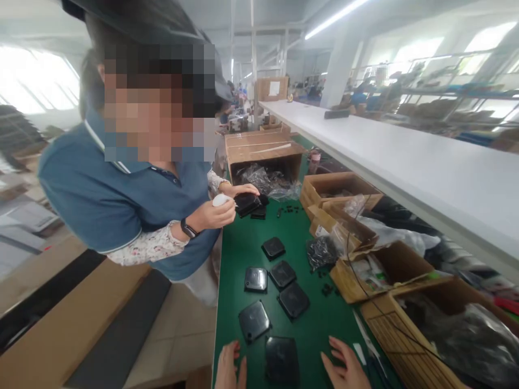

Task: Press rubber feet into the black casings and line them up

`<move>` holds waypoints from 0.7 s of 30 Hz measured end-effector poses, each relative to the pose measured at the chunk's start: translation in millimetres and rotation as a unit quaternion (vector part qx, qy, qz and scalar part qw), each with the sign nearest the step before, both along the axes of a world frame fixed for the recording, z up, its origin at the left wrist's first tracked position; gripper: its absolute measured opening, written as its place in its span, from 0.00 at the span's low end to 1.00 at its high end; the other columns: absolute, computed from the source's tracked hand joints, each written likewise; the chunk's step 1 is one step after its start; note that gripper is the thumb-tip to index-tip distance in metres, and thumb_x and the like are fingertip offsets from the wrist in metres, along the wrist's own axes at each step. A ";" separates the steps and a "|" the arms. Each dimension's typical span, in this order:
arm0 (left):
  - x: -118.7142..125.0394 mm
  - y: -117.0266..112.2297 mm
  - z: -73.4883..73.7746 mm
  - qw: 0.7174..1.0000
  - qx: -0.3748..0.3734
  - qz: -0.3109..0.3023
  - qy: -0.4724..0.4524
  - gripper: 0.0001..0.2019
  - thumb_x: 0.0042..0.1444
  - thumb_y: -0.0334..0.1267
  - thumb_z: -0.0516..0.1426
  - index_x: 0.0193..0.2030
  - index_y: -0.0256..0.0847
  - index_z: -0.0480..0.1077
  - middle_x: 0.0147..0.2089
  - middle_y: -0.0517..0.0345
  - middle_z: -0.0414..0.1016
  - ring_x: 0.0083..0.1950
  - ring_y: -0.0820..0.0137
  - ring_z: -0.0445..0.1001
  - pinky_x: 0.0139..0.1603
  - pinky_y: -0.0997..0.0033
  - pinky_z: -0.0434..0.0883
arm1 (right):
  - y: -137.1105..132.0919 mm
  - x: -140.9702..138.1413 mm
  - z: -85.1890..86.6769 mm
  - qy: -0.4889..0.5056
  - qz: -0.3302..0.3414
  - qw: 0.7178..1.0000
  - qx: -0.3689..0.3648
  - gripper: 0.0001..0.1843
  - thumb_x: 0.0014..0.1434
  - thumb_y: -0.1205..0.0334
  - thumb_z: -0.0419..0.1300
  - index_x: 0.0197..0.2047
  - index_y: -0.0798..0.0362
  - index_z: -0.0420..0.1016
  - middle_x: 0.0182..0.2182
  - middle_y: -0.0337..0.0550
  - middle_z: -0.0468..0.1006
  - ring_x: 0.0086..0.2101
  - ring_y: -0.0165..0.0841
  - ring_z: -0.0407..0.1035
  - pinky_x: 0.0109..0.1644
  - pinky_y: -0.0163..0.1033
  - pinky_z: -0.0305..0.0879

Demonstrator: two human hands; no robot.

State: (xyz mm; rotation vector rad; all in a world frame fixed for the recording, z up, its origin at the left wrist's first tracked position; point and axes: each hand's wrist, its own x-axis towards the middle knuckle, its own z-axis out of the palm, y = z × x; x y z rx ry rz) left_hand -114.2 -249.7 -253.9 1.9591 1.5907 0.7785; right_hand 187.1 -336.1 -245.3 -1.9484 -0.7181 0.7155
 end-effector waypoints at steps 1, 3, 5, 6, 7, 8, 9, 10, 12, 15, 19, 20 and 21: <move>7.0 4.4 -10.6 0.999 0.029 0.000 0.032 0.13 0.64 0.38 0.49 0.48 0.37 0.71 0.43 0.46 0.76 0.41 0.63 0.78 0.38 0.62 0.80 | 13.3 1.9 -1.5 -0.030 0.020 0.999 0.002 0.31 0.51 0.40 0.60 0.52 0.51 0.71 0.49 0.58 0.77 0.47 0.49 0.76 0.44 0.52 0.80; 16.8 8.6 -26.1 0.987 0.099 0.007 0.125 0.13 0.65 0.34 0.48 0.47 0.37 0.72 0.41 0.47 0.76 0.42 0.61 0.77 0.42 0.58 0.79 | 40.9 1.0 -2.3 -0.116 0.058 0.992 0.008 0.35 0.54 0.43 0.60 0.59 0.55 0.66 0.54 0.60 0.74 0.54 0.51 0.71 0.55 0.58 0.75; 22.0 8.0 -33.0 0.969 0.146 0.008 0.199 0.12 0.64 0.31 0.48 0.48 0.36 0.71 0.39 0.48 0.75 0.41 0.60 0.75 0.41 0.58 0.78 | 67.7 -2.8 -1.4 -0.193 0.097 0.976 0.008 0.39 0.56 0.46 0.60 0.65 0.56 0.59 0.60 0.60 0.69 0.61 0.52 0.63 0.64 0.62 0.66; 23.3 6.9 -33.7 0.964 0.154 0.003 0.217 0.12 0.64 0.30 0.49 0.49 0.35 0.70 0.39 0.48 0.75 0.40 0.61 0.75 0.40 0.59 0.77 | 79.8 -4.7 -0.8 -0.220 0.114 0.969 0.003 0.41 0.56 0.47 0.60 0.67 0.56 0.55 0.63 0.60 0.66 0.63 0.52 0.60 0.67 0.62 0.62; 24.0 5.7 -33.3 0.963 0.156 0.000 0.222 0.11 0.64 0.30 0.49 0.50 0.35 0.69 0.39 0.49 0.74 0.39 0.62 0.74 0.40 0.60 0.77 | 90.6 -6.1 -0.2 -0.238 0.128 0.963 -0.003 0.43 0.57 0.48 0.61 0.69 0.56 0.52 0.64 0.59 0.64 0.64 0.52 0.58 0.68 0.62 0.60; 24.2 4.7 -32.0 0.964 0.153 0.000 0.218 0.11 0.64 0.29 0.49 0.50 0.34 0.69 0.39 0.49 0.74 0.39 0.62 0.74 0.39 0.61 0.77 | 99.7 -7.2 0.2 -0.246 0.139 0.959 -0.011 0.44 0.57 0.49 0.62 0.70 0.55 0.49 0.65 0.59 0.63 0.64 0.51 0.57 0.68 0.61 0.61; 23.9 4.0 -30.2 0.967 0.145 0.001 0.208 0.11 0.65 0.30 0.49 0.50 0.34 0.68 0.39 0.50 0.73 0.39 0.63 0.73 0.39 0.61 0.76 | 106.8 -7.8 0.7 -0.250 0.148 0.957 -0.019 0.44 0.57 0.50 0.62 0.70 0.56 0.48 0.64 0.59 0.63 0.64 0.51 0.58 0.68 0.60 0.62; 23.3 3.5 -28.0 0.972 0.135 0.003 0.192 0.11 0.65 0.31 0.49 0.50 0.34 0.68 0.39 0.50 0.73 0.40 0.63 0.73 0.40 0.61 0.76 | 111.8 -8.1 1.2 -0.251 0.154 0.955 -0.026 0.44 0.57 0.52 0.62 0.70 0.56 0.48 0.63 0.59 0.65 0.63 0.51 0.59 0.67 0.59 0.63; 21.5 3.6 -21.7 0.985 0.094 0.009 0.143 0.11 0.65 0.33 0.49 0.50 0.35 0.67 0.38 0.51 0.72 0.38 0.64 0.73 0.39 0.62 0.76 | 115.3 -8.4 2.5 -0.253 0.159 0.953 -0.037 0.43 0.56 0.54 0.62 0.69 0.56 0.50 0.60 0.58 0.67 0.61 0.50 0.62 0.66 0.57 0.64; 19.4 9.6 -6.7 0.998 0.010 0.042 0.036 0.14 0.66 0.39 0.49 0.54 0.36 0.65 0.42 0.49 0.71 0.38 0.66 0.73 0.36 0.65 0.76 | 108.5 -9.9 6.1 -0.258 0.166 0.951 -0.044 0.42 0.55 0.56 0.62 0.68 0.55 0.51 0.59 0.56 0.67 0.60 0.49 0.62 0.66 0.56 0.64; 25.1 36.7 14.5 0.998 0.025 0.052 0.001 0.26 0.61 0.48 0.57 0.63 0.40 0.60 0.58 0.42 0.66 0.57 0.55 0.70 0.53 0.49 0.76 | 92.8 -14.6 12.2 -0.242 0.184 0.951 -0.061 0.42 0.55 0.59 0.62 0.69 0.53 0.49 0.60 0.54 0.66 0.62 0.46 0.60 0.68 0.55 0.62; 28.2 46.0 17.8 0.999 0.027 0.019 0.014 0.31 0.58 0.48 0.59 0.66 0.41 0.57 0.62 0.42 0.64 0.62 0.52 0.67 0.60 0.44 0.72 | 89.6 -15.7 13.6 -0.235 0.192 0.951 -0.065 0.42 0.55 0.60 0.61 0.69 0.53 0.49 0.61 0.54 0.65 0.62 0.45 0.59 0.68 0.54 0.62; 31.6 55.2 20.1 0.999 0.020 -0.024 0.028 0.36 0.56 0.47 0.62 0.68 0.43 0.53 0.64 0.42 0.62 0.65 0.51 0.64 0.63 0.41 0.69 | 86.9 -16.5 14.8 -0.228 0.200 0.951 -0.068 0.42 0.55 0.61 0.61 0.69 0.52 0.49 0.62 0.53 0.65 0.63 0.45 0.59 0.69 0.54 0.61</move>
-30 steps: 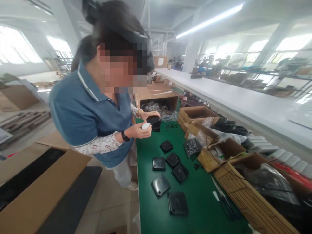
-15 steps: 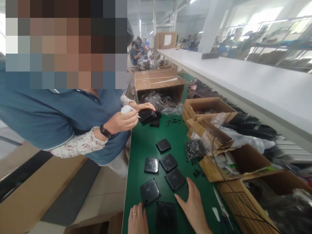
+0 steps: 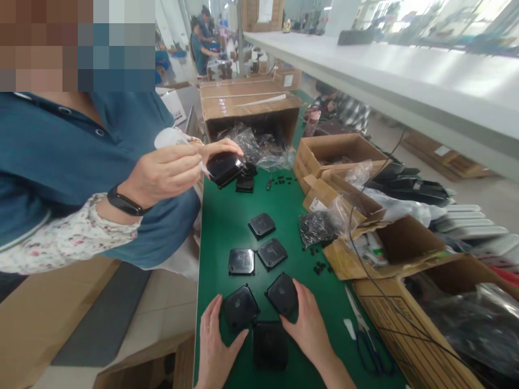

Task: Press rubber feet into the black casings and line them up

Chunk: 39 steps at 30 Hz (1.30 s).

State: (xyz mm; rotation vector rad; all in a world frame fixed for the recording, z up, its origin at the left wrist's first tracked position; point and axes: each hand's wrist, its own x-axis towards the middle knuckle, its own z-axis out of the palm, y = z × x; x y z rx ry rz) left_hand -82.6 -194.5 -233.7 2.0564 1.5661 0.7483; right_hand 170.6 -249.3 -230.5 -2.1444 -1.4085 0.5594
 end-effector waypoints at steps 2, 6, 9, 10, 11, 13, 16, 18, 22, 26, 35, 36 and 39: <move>5.9 16.1 2.0 0.996 -0.033 -0.075 0.020 0.40 0.53 0.42 0.64 0.70 0.46 0.50 0.66 0.45 0.62 0.66 0.53 0.63 0.66 0.41 0.67 | -4.1 -0.7 2.2 0.008 0.011 1.000 -0.009 0.43 0.54 0.63 0.60 0.69 0.51 0.48 0.63 0.52 0.64 0.64 0.44 0.58 0.70 0.54 0.60; 7.9 28.2 1.6 0.990 -0.062 -0.122 0.035 0.35 0.49 0.31 0.63 0.65 0.46 0.57 0.60 0.49 0.68 0.62 0.55 0.67 0.64 0.42 0.68 | -10.0 0.9 4.9 0.009 0.026 1.000 -0.014 0.43 0.53 0.65 0.60 0.69 0.51 0.49 0.62 0.53 0.64 0.64 0.45 0.59 0.69 0.55 0.60; 2.7 17.4 0.0 0.988 -0.066 -0.133 0.036 0.35 0.47 0.29 0.61 0.63 0.46 0.58 0.60 0.49 0.68 0.62 0.56 0.67 0.64 0.43 0.68 | -17.9 2.2 3.1 0.007 0.035 0.999 -0.016 0.42 0.51 0.66 0.59 0.68 0.51 0.51 0.61 0.53 0.66 0.63 0.45 0.60 0.69 0.56 0.61; 1.2 11.4 -0.9 0.988 -0.070 -0.135 0.037 0.35 0.47 0.28 0.61 0.63 0.46 0.58 0.60 0.49 0.68 0.62 0.56 0.67 0.64 0.43 0.68 | -21.6 2.4 1.8 0.004 0.035 0.999 -0.017 0.42 0.51 0.67 0.59 0.68 0.52 0.51 0.61 0.53 0.66 0.63 0.45 0.60 0.69 0.56 0.61; 0.1 5.0 -2.1 0.987 -0.074 -0.137 0.039 0.36 0.47 0.28 0.60 0.64 0.46 0.57 0.61 0.49 0.68 0.63 0.56 0.66 0.65 0.43 0.69 | -25.7 2.4 0.4 0.001 0.032 0.999 -0.017 0.42 0.50 0.67 0.59 0.68 0.52 0.51 0.61 0.53 0.66 0.63 0.44 0.60 0.69 0.56 0.60; 0.0 -7.3 -4.6 0.984 -0.089 -0.146 0.045 0.38 0.46 0.27 0.60 0.66 0.47 0.56 0.62 0.49 0.67 0.64 0.56 0.66 0.65 0.43 0.69 | -33.9 2.5 -1.8 -0.001 0.023 1.000 -0.018 0.42 0.50 0.68 0.58 0.68 0.52 0.50 0.62 0.53 0.66 0.63 0.44 0.60 0.70 0.57 0.60; 1.8 -20.0 -6.0 0.978 -0.115 -0.169 0.047 0.44 0.45 0.26 0.59 0.69 0.49 0.50 0.65 0.49 0.65 0.66 0.55 0.64 0.67 0.41 0.67 | -42.9 5.0 0.0 0.025 0.017 0.999 -0.034 0.42 0.52 0.66 0.58 0.69 0.50 0.49 0.63 0.52 0.65 0.64 0.43 0.58 0.70 0.58 0.59; 0.9 -23.5 -4.5 0.976 -0.125 -0.176 0.037 0.46 0.46 0.26 0.59 0.71 0.49 0.46 0.67 0.48 0.63 0.68 0.55 0.63 0.68 0.42 0.66 | -46.7 10.3 4.9 0.061 0.026 0.996 -0.053 0.41 0.54 0.65 0.57 0.70 0.48 0.48 0.64 0.51 0.63 0.65 0.42 0.57 0.71 0.58 0.57; -10.1 -22.8 2.0 0.977 -0.127 -0.168 0.020 0.46 0.48 0.27 0.61 0.72 0.51 0.45 0.68 0.48 0.62 0.69 0.55 0.62 0.68 0.42 0.67 | -56.2 27.6 14.3 0.123 0.016 0.990 -0.075 0.40 0.56 0.66 0.53 0.71 0.44 0.47 0.67 0.47 0.59 0.67 0.40 0.53 0.72 0.58 0.55; -18.1 -20.1 9.0 0.973 -0.155 -0.170 0.019 0.43 0.52 0.28 0.61 0.71 0.53 0.48 0.66 0.50 0.64 0.68 0.57 0.63 0.68 0.43 0.67 | -62.9 40.9 19.7 0.112 -0.003 0.991 -0.071 0.37 0.58 0.67 0.49 0.70 0.41 0.50 0.66 0.45 0.60 0.66 0.39 0.56 0.71 0.57 0.58; -5.1 -19.2 12.0 0.969 -0.148 -0.197 0.023 0.40 0.49 0.26 0.61 0.68 0.48 0.53 0.65 0.50 0.65 0.67 0.58 0.63 0.69 0.46 0.66 | -22.1 30.1 43.3 0.023 0.162 0.984 -0.071 0.46 0.50 0.80 0.47 0.70 0.38 0.53 0.69 0.37 0.60 0.67 0.38 0.55 0.73 0.56 0.55; -6.1 -19.4 11.2 0.969 -0.141 -0.200 0.028 0.40 0.48 0.26 0.61 0.68 0.48 0.53 0.65 0.50 0.65 0.67 0.58 0.63 0.69 0.46 0.66 | -22.2 27.4 45.7 0.015 0.163 0.983 -0.080 0.47 0.49 0.80 0.48 0.70 0.38 0.53 0.68 0.37 0.61 0.65 0.39 0.58 0.71 0.56 0.58; -12.6 -19.8 9.8 0.970 -0.120 -0.207 0.052 0.42 0.49 0.26 0.59 0.70 0.49 0.49 0.67 0.50 0.64 0.68 0.58 0.63 0.70 0.44 0.66 | -30.7 25.1 48.3 0.008 0.146 0.985 -0.091 0.48 0.47 0.81 0.47 0.69 0.37 0.55 0.63 0.41 0.67 0.61 0.39 0.64 0.67 0.53 0.64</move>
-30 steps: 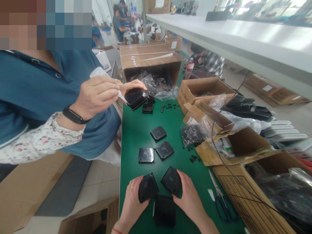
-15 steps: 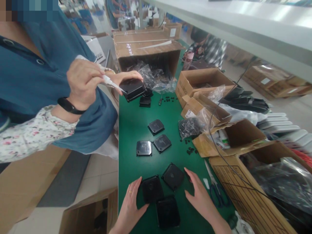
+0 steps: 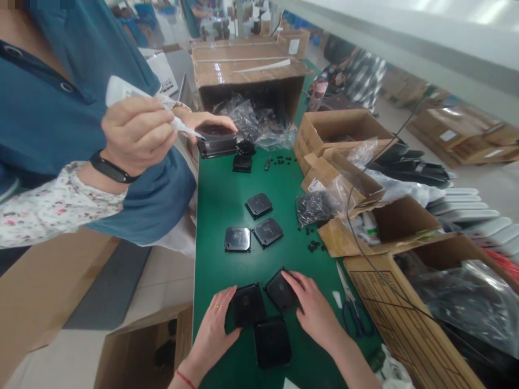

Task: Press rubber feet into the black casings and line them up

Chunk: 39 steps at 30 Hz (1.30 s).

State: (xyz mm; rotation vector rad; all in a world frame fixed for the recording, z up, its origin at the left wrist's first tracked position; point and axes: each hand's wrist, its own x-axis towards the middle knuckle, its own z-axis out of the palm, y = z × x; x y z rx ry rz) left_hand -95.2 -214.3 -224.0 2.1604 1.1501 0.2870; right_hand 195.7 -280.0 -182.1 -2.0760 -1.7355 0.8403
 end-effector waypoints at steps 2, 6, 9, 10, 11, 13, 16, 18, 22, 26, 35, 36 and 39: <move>-5.8 1.0 1.6 1.000 0.014 0.005 0.008 0.43 0.50 0.26 0.57 0.72 0.49 0.47 0.68 0.50 0.62 0.69 0.58 0.62 0.69 0.44 0.66 | -5.0 8.2 -3.9 0.015 -0.044 0.999 0.015 0.44 0.49 0.80 0.46 0.67 0.40 0.60 0.58 0.44 0.70 0.57 0.38 0.68 0.63 0.50 0.69; -10.3 5.4 13.6 0.998 0.043 0.032 -0.014 0.37 0.54 0.27 0.53 0.71 0.50 0.50 0.68 0.52 0.63 0.69 0.59 0.64 0.67 0.48 0.69 | 9.9 45.6 -24.9 0.006 -0.240 0.967 0.087 0.21 0.61 0.65 0.48 0.54 0.56 0.71 0.47 0.53 0.76 0.42 0.37 0.75 0.47 0.45 0.77; 4.2 6.4 25.2 0.994 0.082 0.071 -0.035 0.27 0.61 0.34 0.54 0.66 0.50 0.57 0.62 0.52 0.68 0.63 0.61 0.69 0.63 0.51 0.74 | 38.1 67.2 -45.6 -0.050 -0.294 0.949 0.099 0.20 0.63 0.57 0.49 0.49 0.62 0.73 0.41 0.56 0.77 0.36 0.38 0.75 0.44 0.46 0.74; 13.3 5.5 28.1 0.991 0.099 0.079 -0.036 0.24 0.62 0.37 0.55 0.65 0.50 0.59 0.60 0.52 0.70 0.61 0.60 0.71 0.60 0.52 0.76 | 46.8 70.0 -51.9 -0.069 -0.295 0.948 0.101 0.20 0.63 0.57 0.49 0.48 0.62 0.73 0.39 0.56 0.77 0.35 0.39 0.74 0.44 0.46 0.73; 24.1 4.0 30.3 0.990 0.114 0.080 -0.036 0.24 0.61 0.39 0.57 0.64 0.49 0.60 0.59 0.51 0.71 0.60 0.59 0.72 0.58 0.52 0.77 | 54.1 70.8 -57.7 -0.085 -0.294 0.946 0.105 0.19 0.63 0.57 0.49 0.46 0.61 0.74 0.38 0.55 0.76 0.35 0.40 0.73 0.43 0.47 0.72; 49.3 -0.4 32.3 0.989 0.134 0.053 -0.032 0.29 0.57 0.41 0.62 0.64 0.46 0.60 0.59 0.47 0.71 0.59 0.56 0.72 0.56 0.49 0.77 | 62.8 68.3 -67.3 -0.110 -0.297 0.941 0.120 0.16 0.62 0.60 0.48 0.41 0.58 0.74 0.34 0.53 0.76 0.36 0.41 0.72 0.43 0.47 0.70; 87.3 -6.5 31.7 0.991 0.126 -0.017 -0.050 0.39 0.49 0.38 0.67 0.67 0.43 0.58 0.62 0.42 0.69 0.61 0.50 0.71 0.58 0.46 0.76 | 61.1 61.7 -77.1 -0.109 -0.301 0.938 0.135 0.12 0.59 0.63 0.50 0.40 0.56 0.72 0.33 0.49 0.75 0.34 0.40 0.72 0.41 0.45 0.68; 107.2 -7.1 31.8 0.991 0.107 -0.030 -0.077 0.38 0.48 0.34 0.67 0.66 0.43 0.59 0.62 0.42 0.69 0.61 0.51 0.70 0.59 0.47 0.75 | 53.5 58.7 -80.8 -0.109 -0.291 0.941 0.134 0.12 0.57 0.64 0.50 0.41 0.56 0.72 0.32 0.48 0.75 0.32 0.38 0.71 0.40 0.44 0.68; 130.2 0.5 35.2 0.993 0.058 0.024 -0.099 0.28 0.53 0.29 0.61 0.62 0.46 0.64 0.59 0.47 0.71 0.59 0.57 0.71 0.60 0.48 0.75 | 36.5 54.1 -82.2 -0.100 -0.253 0.954 0.129 0.10 0.58 0.63 0.49 0.37 0.53 0.71 0.33 0.47 0.74 0.34 0.39 0.71 0.41 0.44 0.68; 144.5 7.7 37.1 0.996 0.020 0.015 -0.089 0.28 0.52 0.26 0.60 0.60 0.45 0.66 0.58 0.48 0.71 0.59 0.56 0.71 0.61 0.46 0.73 | 28.0 42.3 -78.0 -0.035 -0.275 0.952 0.127 0.07 0.58 0.60 0.50 0.37 0.51 0.68 0.32 0.45 0.75 0.33 0.37 0.72 0.39 0.42 0.70; 178.9 25.0 49.6 0.989 -0.111 -0.013 -0.099 0.29 0.48 0.21 0.53 0.58 0.40 0.70 0.58 0.48 0.72 0.61 0.57 0.68 0.67 0.52 0.66 | 21.6 24.5 -41.9 0.079 -0.258 0.956 0.112 0.04 0.52 0.58 0.54 0.28 0.49 0.67 0.26 0.40 0.72 0.28 0.35 0.69 0.34 0.41 0.66; 181.8 28.8 50.6 0.982 -0.140 -0.011 -0.126 0.27 0.49 0.23 0.54 0.57 0.40 0.72 0.57 0.49 0.73 0.59 0.59 0.70 0.65 0.54 0.68 | 20.1 24.5 -33.9 0.133 -0.269 0.949 0.097 0.07 0.52 0.55 0.56 0.30 0.49 0.68 0.27 0.42 0.74 0.29 0.36 0.71 0.36 0.42 0.68; 188.4 38.0 51.2 0.939 -0.272 0.048 -0.203 0.16 0.52 0.31 0.57 0.47 0.37 0.78 0.44 0.48 0.79 0.44 0.63 0.77 0.48 0.62 0.75 | 14.9 23.1 -9.8 0.274 -0.283 0.917 0.066 0.15 0.54 0.48 0.60 0.35 0.51 0.72 0.32 0.45 0.78 0.35 0.39 0.75 0.41 0.43 0.71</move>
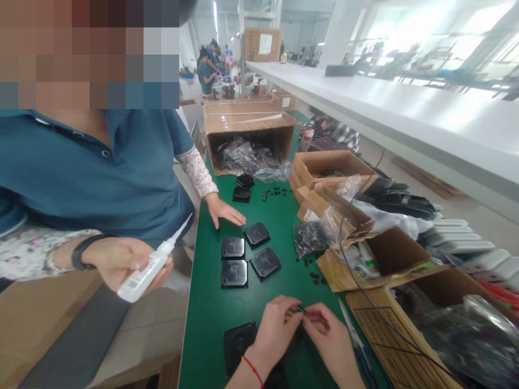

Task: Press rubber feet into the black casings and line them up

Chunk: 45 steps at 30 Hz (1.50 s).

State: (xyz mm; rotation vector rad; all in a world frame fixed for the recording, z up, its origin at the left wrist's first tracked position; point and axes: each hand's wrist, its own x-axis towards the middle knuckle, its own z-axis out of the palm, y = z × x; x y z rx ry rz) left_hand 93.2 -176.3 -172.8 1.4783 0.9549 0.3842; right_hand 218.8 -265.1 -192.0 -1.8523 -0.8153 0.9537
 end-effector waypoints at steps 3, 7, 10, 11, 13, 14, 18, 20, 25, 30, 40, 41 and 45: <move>2.1 3.4 0.2 0.985 -0.155 0.065 -0.045 0.11 0.48 0.40 0.62 0.34 0.33 0.78 0.27 0.52 0.77 0.28 0.68 0.74 0.34 0.68 0.71 | -2.9 -3.8 15.8 0.084 0.006 0.996 0.021 0.18 0.53 0.45 0.64 0.34 0.52 0.75 0.32 0.45 0.80 0.35 0.39 0.75 0.43 0.43 0.71; -2.5 0.5 7.8 0.951 -0.265 0.107 -0.115 0.23 0.37 0.52 0.70 0.30 0.32 0.76 0.24 0.52 0.76 0.26 0.70 0.73 0.33 0.69 0.70 | -2.2 -11.0 23.2 0.180 -0.044 0.982 0.038 0.21 0.46 0.44 0.71 0.31 0.54 0.78 0.28 0.45 0.80 0.33 0.37 0.74 0.41 0.41 0.71; -8.9 -2.8 16.3 0.939 -0.291 0.120 -0.139 0.25 0.35 0.53 0.71 0.29 0.31 0.76 0.25 0.51 0.77 0.26 0.72 0.72 0.33 0.71 0.70 | -3.7 -16.9 24.5 0.276 -0.084 0.956 0.052 0.20 0.44 0.48 0.73 0.32 0.54 0.78 0.28 0.42 0.79 0.32 0.33 0.72 0.39 0.37 0.70; -11.1 -3.5 18.3 0.939 -0.293 0.120 -0.136 0.23 0.36 0.52 0.71 0.29 0.31 0.76 0.25 0.51 0.77 0.25 0.73 0.72 0.33 0.72 0.70 | -5.0 -18.7 23.8 0.308 -0.092 0.945 0.058 0.19 0.43 0.49 0.74 0.32 0.54 0.78 0.27 0.41 0.79 0.31 0.32 0.72 0.37 0.36 0.70; -14.8 -4.2 19.6 0.944 -0.287 0.114 -0.117 0.20 0.37 0.48 0.70 0.29 0.31 0.76 0.23 0.53 0.76 0.24 0.73 0.71 0.32 0.72 0.70 | -8.3 -22.0 19.6 0.346 -0.103 0.931 0.061 0.19 0.41 0.49 0.75 0.31 0.54 0.78 0.26 0.40 0.78 0.29 0.30 0.71 0.35 0.35 0.69; -16.3 -4.3 19.0 0.949 -0.278 0.110 -0.101 0.17 0.38 0.45 0.69 0.28 0.31 0.76 0.22 0.54 0.75 0.24 0.73 0.71 0.31 0.72 0.69 | -10.0 -23.6 16.1 0.341 -0.105 0.932 0.057 0.20 0.40 0.49 0.75 0.31 0.54 0.78 0.25 0.41 0.78 0.29 0.31 0.71 0.34 0.35 0.69; -17.9 -5.8 14.5 0.977 -0.183 0.112 0.000 0.04 0.44 0.32 0.62 0.27 0.33 0.76 0.20 0.58 0.73 0.22 0.73 0.71 0.28 0.73 0.67 | -12.9 -32.9 1.0 0.193 -0.085 0.977 0.029 0.22 0.42 0.45 0.74 0.31 0.54 0.79 0.27 0.45 0.80 0.31 0.36 0.75 0.37 0.39 0.73; -16.8 -6.7 15.8 0.985 -0.115 0.128 0.034 0.04 0.44 0.29 0.58 0.26 0.34 0.76 0.20 0.59 0.74 0.23 0.72 0.72 0.27 0.74 0.67 | -10.5 -39.0 -0.1 0.120 -0.093 0.988 0.029 0.22 0.43 0.43 0.72 0.32 0.54 0.79 0.28 0.45 0.80 0.31 0.37 0.76 0.38 0.39 0.74; -20.9 -0.2 23.8 0.976 -0.132 0.173 -0.027 0.06 0.47 0.30 0.60 0.32 0.35 0.78 0.29 0.54 0.80 0.31 0.67 0.78 0.35 0.71 0.74 | -1.9 -38.2 12.0 0.244 -0.172 0.953 0.047 0.24 0.39 0.45 0.75 0.34 0.54 0.79 0.31 0.47 0.83 0.35 0.39 0.78 0.42 0.41 0.78; -35.2 27.3 3.9 0.987 0.016 0.115 0.107 0.12 0.49 0.22 0.57 0.37 0.36 0.79 0.36 0.52 0.81 0.38 0.67 0.79 0.43 0.69 0.75 | -15.3 -16.8 -3.7 0.240 -0.232 0.943 0.012 0.27 0.31 0.50 0.78 0.33 0.54 0.80 0.30 0.44 0.83 0.34 0.36 0.77 0.34 0.35 0.76; -28.2 39.5 -23.5 0.972 0.165 -0.034 0.166 0.20 0.54 0.21 0.53 0.51 0.37 0.75 0.52 0.47 0.75 0.55 0.61 0.73 0.63 0.59 0.70 | -30.0 -18.5 0.5 0.271 -0.276 0.922 0.020 0.27 0.28 0.51 0.79 0.32 0.54 0.79 0.30 0.41 0.82 0.36 0.35 0.77 0.41 0.35 0.77; -33.8 33.7 -19.1 0.970 0.179 -0.025 0.160 0.19 0.57 0.23 0.53 0.53 0.38 0.73 0.54 0.48 0.74 0.56 0.62 0.72 0.64 0.58 0.69 | -32.4 -18.0 2.7 0.283 -0.276 0.918 0.026 0.26 0.29 0.52 0.79 0.33 0.54 0.79 0.30 0.41 0.82 0.35 0.35 0.77 0.41 0.36 0.77; -61.3 4.5 -10.3 0.961 0.237 -0.007 0.143 0.15 0.60 0.31 0.56 0.54 0.41 0.70 0.54 0.50 0.74 0.57 0.60 0.71 0.63 0.51 0.71 | -42.5 -19.2 9.3 0.340 -0.272 0.899 0.051 0.22 0.36 0.55 0.78 0.35 0.53 0.81 0.31 0.42 0.82 0.35 0.35 0.77 0.43 0.40 0.78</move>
